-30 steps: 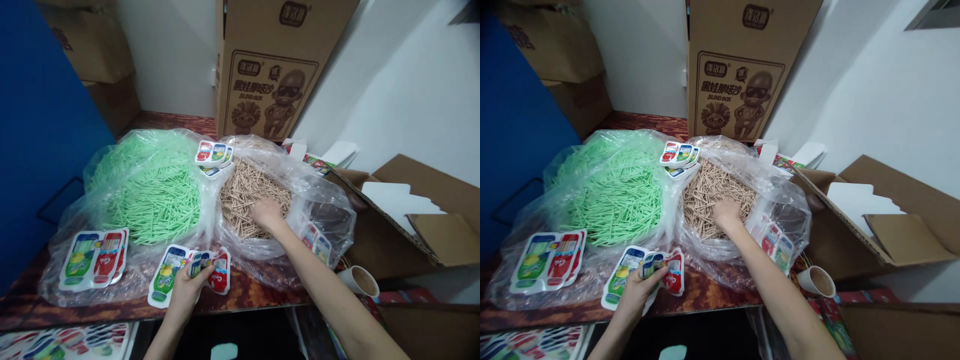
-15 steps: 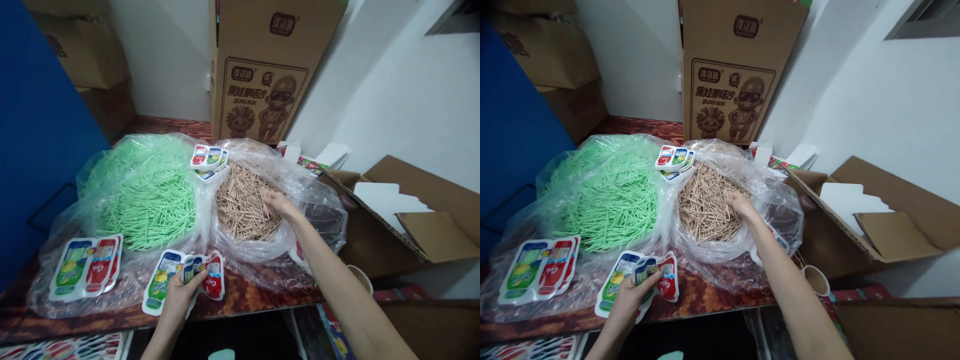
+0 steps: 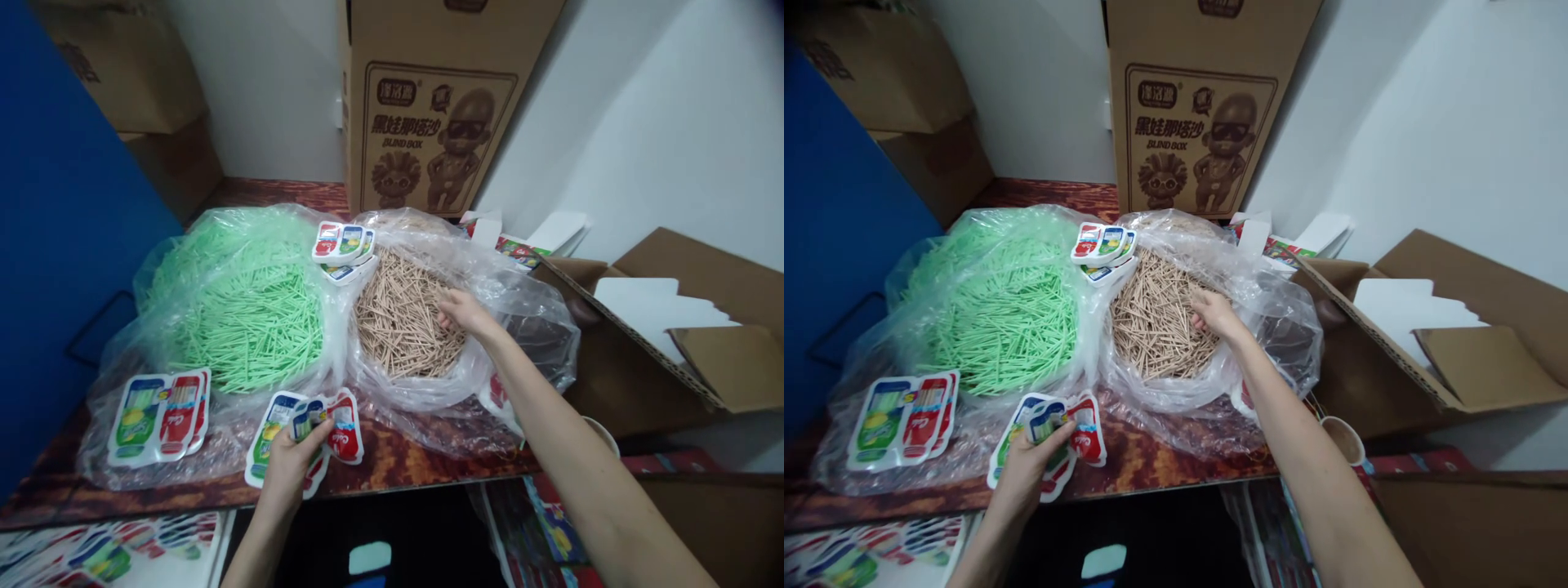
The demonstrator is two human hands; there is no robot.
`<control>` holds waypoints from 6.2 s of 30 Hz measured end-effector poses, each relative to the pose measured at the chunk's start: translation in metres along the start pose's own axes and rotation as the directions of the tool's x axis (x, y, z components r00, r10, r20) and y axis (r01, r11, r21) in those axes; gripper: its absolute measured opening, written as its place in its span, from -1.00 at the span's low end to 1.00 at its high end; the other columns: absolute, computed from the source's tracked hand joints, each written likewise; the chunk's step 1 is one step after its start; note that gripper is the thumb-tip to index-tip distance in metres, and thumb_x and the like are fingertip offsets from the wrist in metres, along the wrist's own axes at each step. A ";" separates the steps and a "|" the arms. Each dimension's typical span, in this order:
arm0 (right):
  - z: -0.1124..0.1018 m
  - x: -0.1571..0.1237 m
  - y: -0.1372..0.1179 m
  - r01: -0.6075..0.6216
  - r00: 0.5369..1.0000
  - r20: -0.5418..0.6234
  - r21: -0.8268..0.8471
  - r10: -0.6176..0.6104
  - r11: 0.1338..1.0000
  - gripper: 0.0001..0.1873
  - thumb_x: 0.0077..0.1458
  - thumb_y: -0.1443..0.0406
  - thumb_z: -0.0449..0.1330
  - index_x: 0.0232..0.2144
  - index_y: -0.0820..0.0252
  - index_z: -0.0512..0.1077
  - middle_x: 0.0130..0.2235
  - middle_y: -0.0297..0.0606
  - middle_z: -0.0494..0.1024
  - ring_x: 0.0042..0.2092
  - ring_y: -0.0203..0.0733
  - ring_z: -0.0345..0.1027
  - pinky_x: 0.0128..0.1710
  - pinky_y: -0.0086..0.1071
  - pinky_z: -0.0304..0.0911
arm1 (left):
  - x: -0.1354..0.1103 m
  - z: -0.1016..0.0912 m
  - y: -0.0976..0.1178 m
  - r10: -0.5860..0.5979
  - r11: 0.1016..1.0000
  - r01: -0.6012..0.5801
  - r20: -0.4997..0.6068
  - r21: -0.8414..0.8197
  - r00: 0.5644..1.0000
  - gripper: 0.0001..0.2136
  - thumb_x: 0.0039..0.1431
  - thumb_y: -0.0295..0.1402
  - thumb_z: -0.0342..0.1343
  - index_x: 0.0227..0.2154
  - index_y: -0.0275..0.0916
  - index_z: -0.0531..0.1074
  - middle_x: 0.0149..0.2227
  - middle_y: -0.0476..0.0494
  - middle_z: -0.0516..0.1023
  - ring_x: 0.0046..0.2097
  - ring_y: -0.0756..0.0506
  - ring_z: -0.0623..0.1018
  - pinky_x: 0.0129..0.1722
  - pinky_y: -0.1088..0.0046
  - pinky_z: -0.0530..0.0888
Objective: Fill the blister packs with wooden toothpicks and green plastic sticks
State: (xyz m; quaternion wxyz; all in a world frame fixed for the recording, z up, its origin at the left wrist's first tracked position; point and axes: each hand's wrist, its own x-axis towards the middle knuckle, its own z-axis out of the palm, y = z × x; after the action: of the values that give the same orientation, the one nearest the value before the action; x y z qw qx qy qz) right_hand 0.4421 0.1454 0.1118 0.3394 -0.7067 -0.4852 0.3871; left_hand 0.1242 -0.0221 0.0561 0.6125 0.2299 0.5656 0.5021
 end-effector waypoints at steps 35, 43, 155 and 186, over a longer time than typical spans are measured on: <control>0.158 -0.183 0.069 0.261 0.930 0.165 0.333 -0.328 0.906 -0.82 0.21 0.29 0.04 -0.31 0.15 0.45 -0.25 -0.25 0.54 -0.13 -0.16 0.40 -0.07 -0.31 0.22 | 0.011 -0.028 -0.006 -0.026 0.991 0.012 -0.104 -0.133 0.994 -0.69 -0.30 -0.35 0.46 -0.42 -0.34 0.56 -0.48 -0.06 0.64 -0.49 -0.06 0.59 -0.44 0.48 0.54; 0.134 -0.166 0.036 0.177 0.946 0.174 0.425 -0.272 0.887 -0.79 0.19 0.26 0.04 -0.15 0.16 0.37 -0.45 -0.38 0.46 -0.46 -0.31 0.31 -0.38 -0.43 0.25 | 0.010 -0.028 0.000 -0.046 0.987 0.027 -0.121 -0.156 0.992 -0.66 -0.33 -0.35 0.46 -0.41 -0.34 0.55 -0.45 -0.08 0.65 -0.48 -0.07 0.60 -0.43 0.47 0.55; 0.116 -0.160 -0.011 -0.252 0.834 0.516 0.671 -0.195 0.697 -0.84 0.08 0.21 0.27 -0.36 0.19 0.42 -0.19 -0.19 0.63 -0.09 -0.11 0.49 0.05 -0.13 0.27 | -0.004 0.005 -0.020 0.084 0.981 -0.125 0.258 0.146 0.963 -0.78 -0.08 -0.28 0.33 -0.38 -0.29 0.55 -0.44 -0.02 0.58 -0.38 -0.04 0.51 -0.30 0.45 0.45; 0.134 -0.181 -0.015 0.229 0.804 0.529 0.145 -0.271 0.963 -0.74 0.23 0.15 0.07 -0.17 0.12 0.46 -0.10 -0.24 0.56 -0.03 -0.09 0.41 0.01 -0.27 0.26 | 0.036 -0.180 0.088 0.422 0.868 -0.270 -0.331 0.417 0.844 -0.64 -0.22 -0.16 0.35 -0.38 -0.30 0.49 -0.48 -0.04 0.52 -0.47 -0.05 0.46 -0.44 0.45 0.43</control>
State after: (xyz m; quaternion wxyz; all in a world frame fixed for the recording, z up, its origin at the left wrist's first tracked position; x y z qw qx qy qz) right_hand 0.2769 -0.0073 0.1015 0.2615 -0.4844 -0.6356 0.5413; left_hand -0.0791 -0.0078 0.0686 0.3253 0.3254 0.7106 0.5323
